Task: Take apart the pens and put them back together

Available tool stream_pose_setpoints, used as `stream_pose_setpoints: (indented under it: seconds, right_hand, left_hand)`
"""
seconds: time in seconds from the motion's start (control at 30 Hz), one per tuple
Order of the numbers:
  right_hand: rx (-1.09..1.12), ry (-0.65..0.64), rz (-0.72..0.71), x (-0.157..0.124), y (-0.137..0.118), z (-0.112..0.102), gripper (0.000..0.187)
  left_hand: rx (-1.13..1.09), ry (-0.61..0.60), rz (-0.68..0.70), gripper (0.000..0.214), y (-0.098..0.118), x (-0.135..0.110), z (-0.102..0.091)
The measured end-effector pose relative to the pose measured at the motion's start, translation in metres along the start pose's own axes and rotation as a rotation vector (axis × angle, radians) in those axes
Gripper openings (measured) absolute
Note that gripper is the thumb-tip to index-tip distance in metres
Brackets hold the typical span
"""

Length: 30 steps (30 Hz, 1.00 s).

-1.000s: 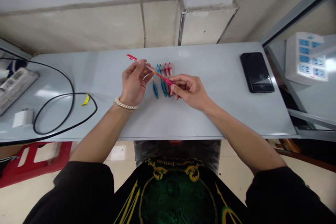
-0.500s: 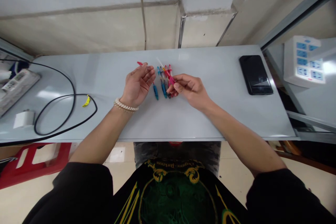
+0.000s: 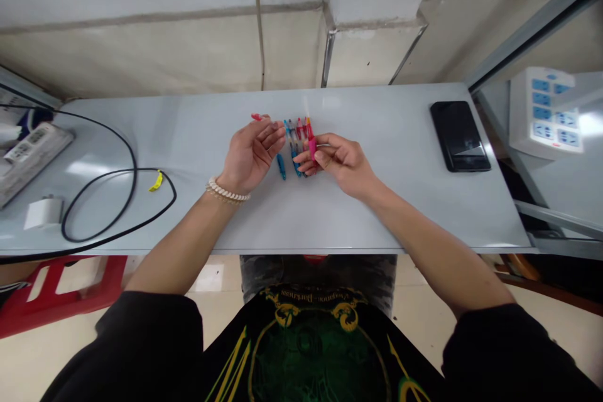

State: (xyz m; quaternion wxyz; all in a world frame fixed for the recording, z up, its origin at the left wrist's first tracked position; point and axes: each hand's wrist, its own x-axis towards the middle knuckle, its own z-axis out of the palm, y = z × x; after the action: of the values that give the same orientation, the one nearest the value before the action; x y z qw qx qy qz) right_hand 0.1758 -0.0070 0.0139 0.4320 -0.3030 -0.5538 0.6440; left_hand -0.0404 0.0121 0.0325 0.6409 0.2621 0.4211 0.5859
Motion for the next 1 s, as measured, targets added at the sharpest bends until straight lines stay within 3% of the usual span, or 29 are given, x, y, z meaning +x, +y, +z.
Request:
stream_pose_setpoints:
  seconds: [0.53, 0.77, 1.0]
  right_hand:
    - [-0.081, 0.02, -0.071, -0.0008, -0.001, -0.0005, 0.054]
    - [-0.099, 0.086, -0.095, 0.0003, 0.0006, -0.003, 0.055]
    - [-0.09, 0.065, -0.115, 0.0004, 0.0037, -0.0039, 0.041]
  left_hand:
    - [0.026, -0.029, 0.004, 0.015, -0.0043, 0.0016, -0.0029]
    - [0.025, -0.023, 0.018, 0.014, -0.0037, -0.0004, -0.0003]
    - [0.04, -0.025, 0.001, 0.014, -0.0009, -0.0032, 0.0027]
